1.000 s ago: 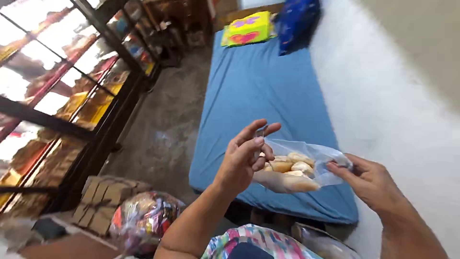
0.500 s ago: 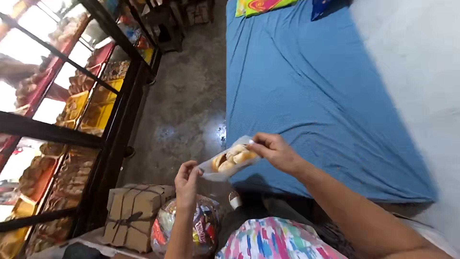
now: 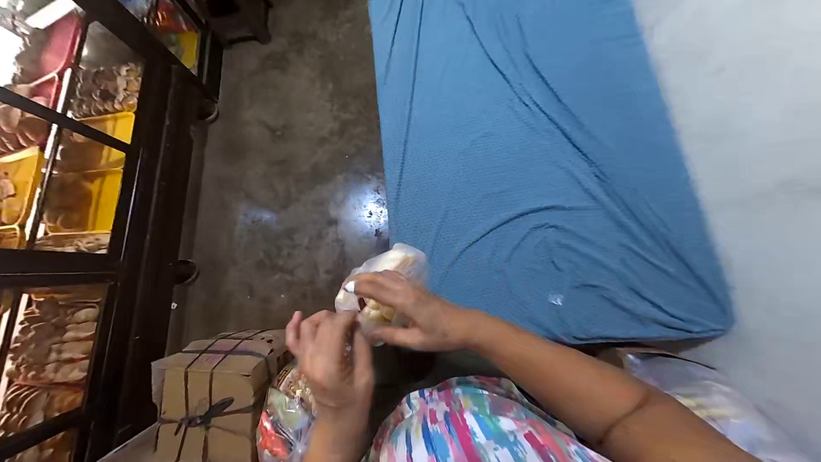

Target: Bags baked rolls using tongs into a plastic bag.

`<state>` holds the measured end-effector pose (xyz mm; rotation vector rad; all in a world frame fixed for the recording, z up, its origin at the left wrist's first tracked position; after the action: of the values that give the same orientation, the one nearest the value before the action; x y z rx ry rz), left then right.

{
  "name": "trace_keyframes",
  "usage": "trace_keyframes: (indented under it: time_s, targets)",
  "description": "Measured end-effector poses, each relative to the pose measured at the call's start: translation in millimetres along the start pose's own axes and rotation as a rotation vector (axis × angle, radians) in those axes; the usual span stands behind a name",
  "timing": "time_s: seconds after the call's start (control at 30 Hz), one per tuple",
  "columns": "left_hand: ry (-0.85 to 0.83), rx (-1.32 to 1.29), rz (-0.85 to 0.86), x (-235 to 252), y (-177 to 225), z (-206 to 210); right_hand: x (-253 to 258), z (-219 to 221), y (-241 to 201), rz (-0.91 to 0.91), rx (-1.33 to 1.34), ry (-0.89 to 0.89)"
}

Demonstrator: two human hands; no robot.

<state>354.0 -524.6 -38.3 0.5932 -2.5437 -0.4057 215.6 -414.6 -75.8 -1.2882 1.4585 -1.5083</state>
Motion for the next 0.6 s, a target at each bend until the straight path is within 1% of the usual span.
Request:
trace_keyframes:
  time_s: [0.03,0.1,0.17,0.2,0.27,0.3,0.33,0.37,0.4,0.47,0.53,0.6]
  targets:
    - [0.011,-0.076,0.024,6.3,0.2,6.6,8.3,5.9,6.0,-0.021,-0.058,0.008]
    - [0.028,-0.232,0.079,22.6,-10.3,21.9,26.5,10.6,19.2,-0.083,-0.074,0.131]
    - [0.004,-0.378,0.077,40.9,-38.5,39.5,47.9,6.6,28.8,-0.078,-0.067,0.206]
    - [-0.077,-0.450,0.040,49.1,-58.4,47.6,59.3,6.1,33.2,-0.061,-0.060,0.238]
    - [-0.368,-0.557,-0.013,68.7,-101.0,62.9,84.7,8.6,43.0,-0.018,-0.029,0.305]
    - [-0.497,-0.563,-0.010,81.6,-119.4,71.2,100.8,9.5,47.9,-0.004,-0.009,0.342]
    - [-0.583,-0.549,0.025,92.5,-133.8,76.6,117.8,12.1,51.1,0.008,0.013,0.368]
    - [-0.630,-0.562,0.064,102.1,-145.1,78.6,134.6,16.5,51.8,0.024,0.021,0.376]
    - [-0.624,-0.576,0.102,113.1,-156.1,79.8,152.5,20.4,51.9,0.032,0.009,0.379]
    - [-0.482,-0.594,0.148,140.6,-184.3,82.7,192.2,22.4,51.0,0.024,-0.057,0.392]
    - [-0.397,-0.673,0.148,171.7,-216.0,76.6,231.7,14.4,42.7,0.012,-0.091,0.425]
    - [-0.353,-0.803,0.112,200.3,-245.6,60.0,266.0,-0.5,25.0,-0.003,-0.016,0.459]
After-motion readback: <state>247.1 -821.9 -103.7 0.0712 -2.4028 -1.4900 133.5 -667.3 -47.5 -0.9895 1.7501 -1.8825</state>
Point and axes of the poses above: each hand's wrist, its own x-axis towards the middle knuckle, its own z-axis out of the palm, y = z × x, the point moved 2 cm from there along x, towards the middle knuckle, and after that the axes turned 14 degrees about x, right-handed, at the moved point
